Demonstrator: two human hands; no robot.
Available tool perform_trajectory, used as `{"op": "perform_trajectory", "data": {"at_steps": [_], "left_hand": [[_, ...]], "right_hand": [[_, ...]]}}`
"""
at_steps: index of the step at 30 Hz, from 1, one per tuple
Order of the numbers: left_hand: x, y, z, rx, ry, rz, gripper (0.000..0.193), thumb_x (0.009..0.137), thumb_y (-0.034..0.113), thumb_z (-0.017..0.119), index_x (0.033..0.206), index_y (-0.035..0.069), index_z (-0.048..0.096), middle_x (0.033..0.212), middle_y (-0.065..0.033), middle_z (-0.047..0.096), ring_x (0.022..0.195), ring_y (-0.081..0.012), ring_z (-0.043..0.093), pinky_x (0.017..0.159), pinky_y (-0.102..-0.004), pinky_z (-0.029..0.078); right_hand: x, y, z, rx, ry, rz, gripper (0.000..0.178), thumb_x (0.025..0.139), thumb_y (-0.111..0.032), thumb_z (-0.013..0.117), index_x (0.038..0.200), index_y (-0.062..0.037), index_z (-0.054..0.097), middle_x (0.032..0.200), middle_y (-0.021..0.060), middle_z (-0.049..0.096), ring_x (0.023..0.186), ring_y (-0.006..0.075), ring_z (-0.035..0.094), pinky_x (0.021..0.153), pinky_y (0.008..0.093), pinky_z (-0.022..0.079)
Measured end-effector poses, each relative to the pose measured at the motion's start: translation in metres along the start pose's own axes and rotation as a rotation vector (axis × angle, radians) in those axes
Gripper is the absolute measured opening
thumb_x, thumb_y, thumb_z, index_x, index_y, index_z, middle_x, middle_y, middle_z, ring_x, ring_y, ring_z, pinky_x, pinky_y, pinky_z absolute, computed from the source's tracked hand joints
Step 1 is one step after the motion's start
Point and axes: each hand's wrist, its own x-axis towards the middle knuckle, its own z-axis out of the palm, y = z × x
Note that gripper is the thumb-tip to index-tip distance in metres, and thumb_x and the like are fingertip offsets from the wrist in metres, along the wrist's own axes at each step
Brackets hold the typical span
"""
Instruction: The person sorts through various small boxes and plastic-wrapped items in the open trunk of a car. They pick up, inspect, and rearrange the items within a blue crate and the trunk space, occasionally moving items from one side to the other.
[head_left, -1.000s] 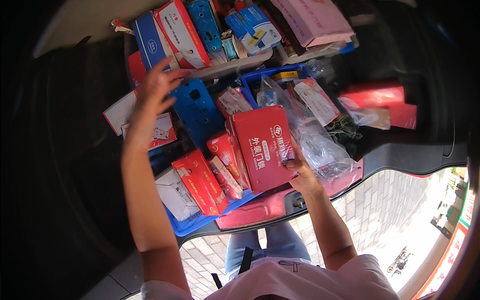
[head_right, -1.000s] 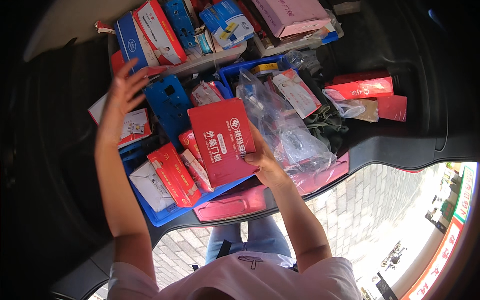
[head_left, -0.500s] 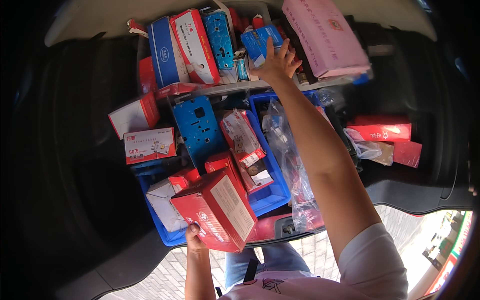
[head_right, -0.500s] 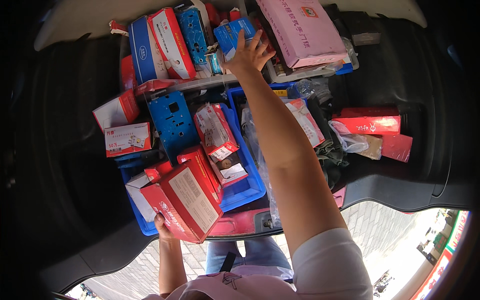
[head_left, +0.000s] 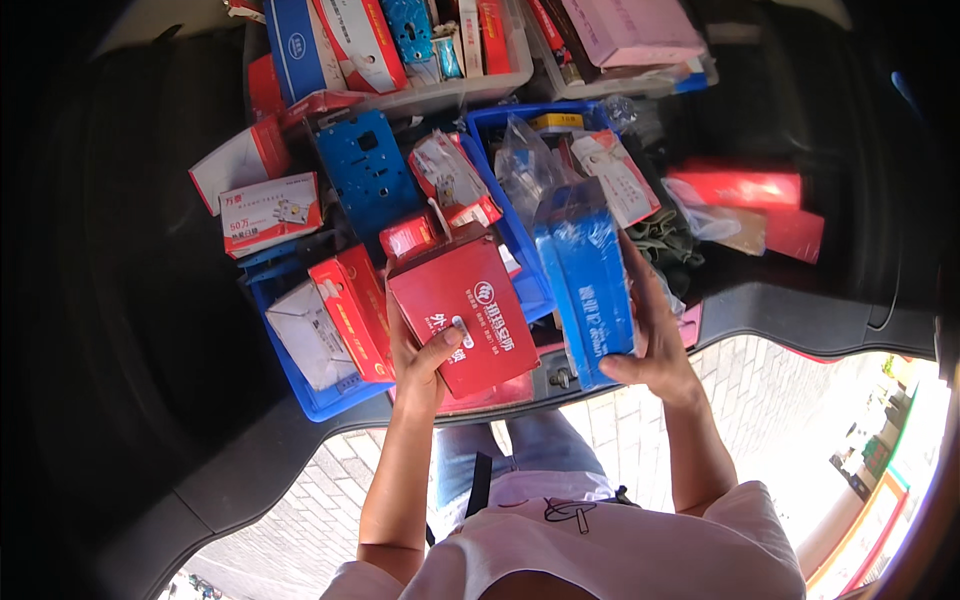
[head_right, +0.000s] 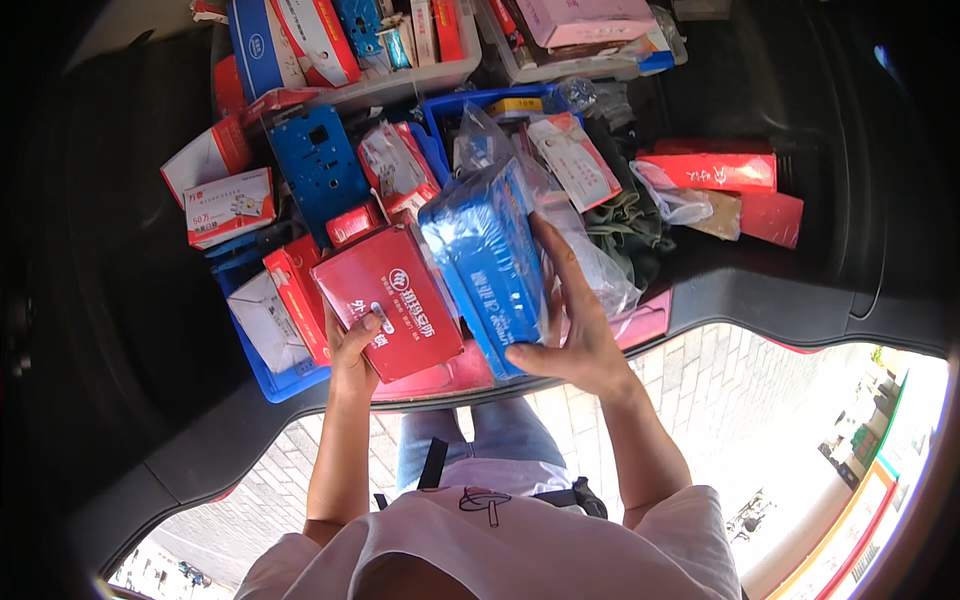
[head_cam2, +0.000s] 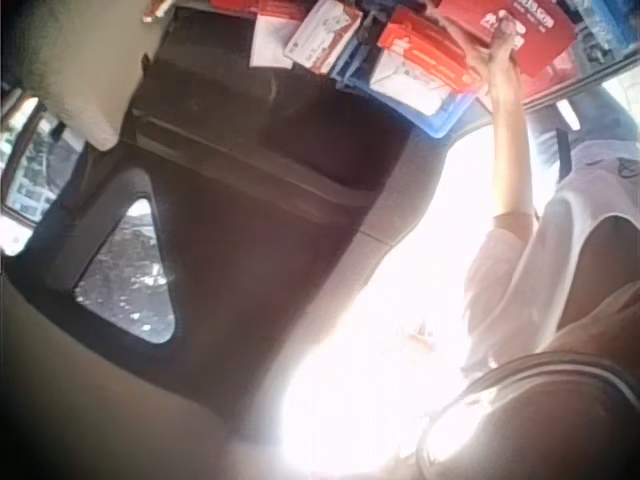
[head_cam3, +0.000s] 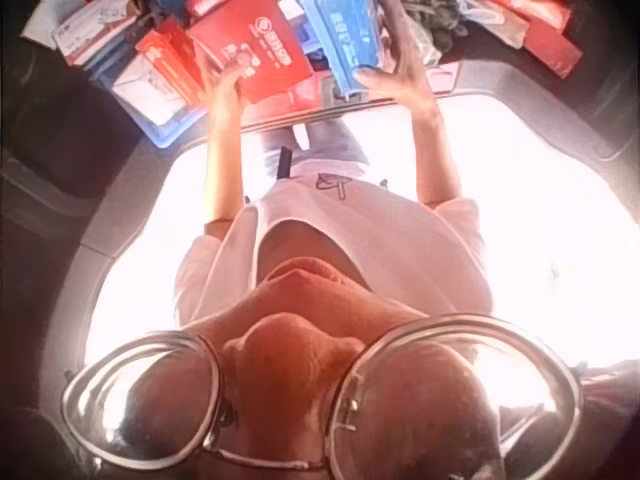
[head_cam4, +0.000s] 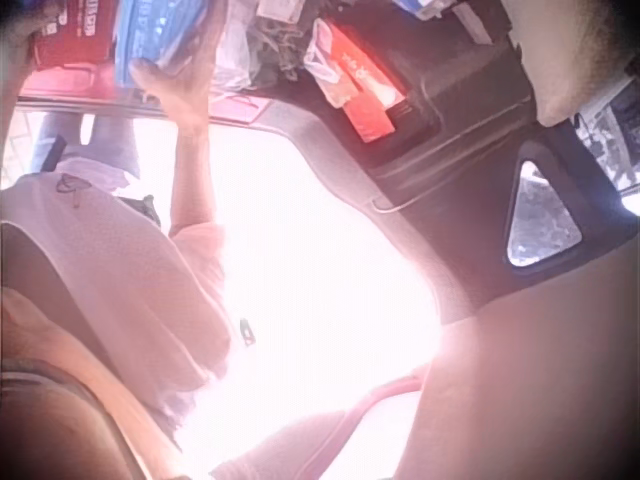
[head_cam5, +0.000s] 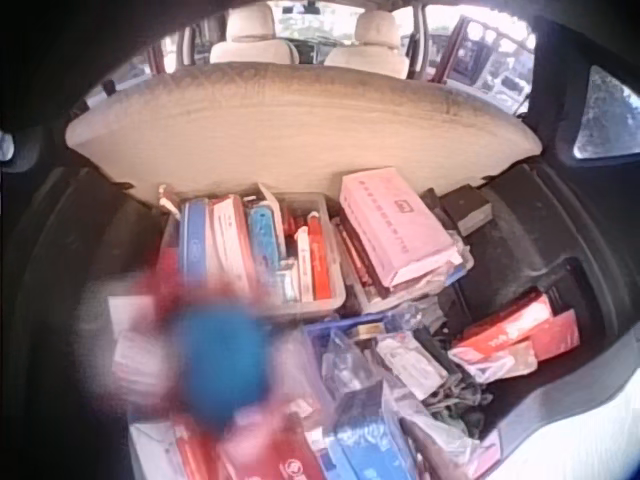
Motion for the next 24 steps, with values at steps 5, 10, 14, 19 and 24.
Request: {"op": "perform_trajectory", "data": {"at_steps": [5, 10, 14, 19, 24], "left_hand": [[-0.04, -0.039, 0.003, -0.053, -0.009, -0.138, 0.092, 0.067, 0.007, 0.072, 0.139, 0.008, 0.016, 0.116, -0.013, 0.05, 0.103, -0.0232, 0.055, 0.084, -0.0357, 0.049], [-0.076, -0.056, -0.025, -0.041, -0.005, -0.192, 0.081, 0.068, 0.011, 0.07, 0.134, 0.007, 0.024, 0.114, -0.0126, 0.051, 0.099, -0.0228, 0.057, 0.081, -0.0356, 0.051], [-0.089, -0.05, -0.033, 0.004, -0.043, -0.187, 0.079, 0.066, 0.015, 0.071, 0.13, 0.005, 0.028, 0.111, -0.0122, 0.052, 0.097, -0.0224, 0.058, 0.08, -0.0354, 0.052], [-0.088, -0.055, -0.028, 0.001, 0.006, -0.085, 0.073, 0.066, 0.015, 0.071, 0.125, 0.001, 0.032, 0.105, -0.0124, 0.055, 0.09, -0.022, 0.06, 0.075, -0.0344, 0.053], [-0.082, -0.055, -0.024, 0.06, 0.041, -0.084, 0.076, 0.066, 0.025, 0.073, 0.127, 0.003, 0.032, 0.112, -0.0113, 0.052, 0.1, -0.0224, 0.056, 0.082, -0.0357, 0.049]], "right_hand": [[-0.068, 0.051, 0.01, 0.133, 0.173, 0.121, 0.106, 0.058, -0.013, 0.08, 0.141, -0.0017, 0.014, 0.143, 0.0111, 0.01, 0.133, 0.0254, 0.02, 0.107, 0.0374, 0.022], [-0.04, 0.042, -0.013, 0.25, 0.172, 0.14, 0.093, 0.066, -0.007, 0.071, 0.141, -0.0014, 0.016, 0.126, 0.014, 0.046, 0.109, 0.019, 0.05, 0.092, 0.0274, 0.039], [0.064, 0.082, -0.049, -0.282, 0.259, 0.087, 0.096, 0.057, -0.028, 0.075, 0.137, -0.0009, 0.029, 0.13, 0.0168, 0.035, 0.106, 0.0243, 0.051, 0.082, 0.0305, 0.045], [0.152, 0.113, -0.037, -0.89, 0.505, 0.311, 0.082, 0.057, -0.047, 0.068, 0.131, -0.0216, 0.044, 0.141, 0.0193, 0.022, 0.127, 0.0389, 0.025, 0.101, 0.0516, 0.024], [0.138, 0.208, -0.045, -1.207, 0.312, 0.313, 0.052, 0.068, -0.036, 0.068, 0.117, -0.0242, 0.057, 0.144, 0.0136, 0.02, 0.131, 0.0347, 0.02, 0.104, 0.0542, 0.017]]}}
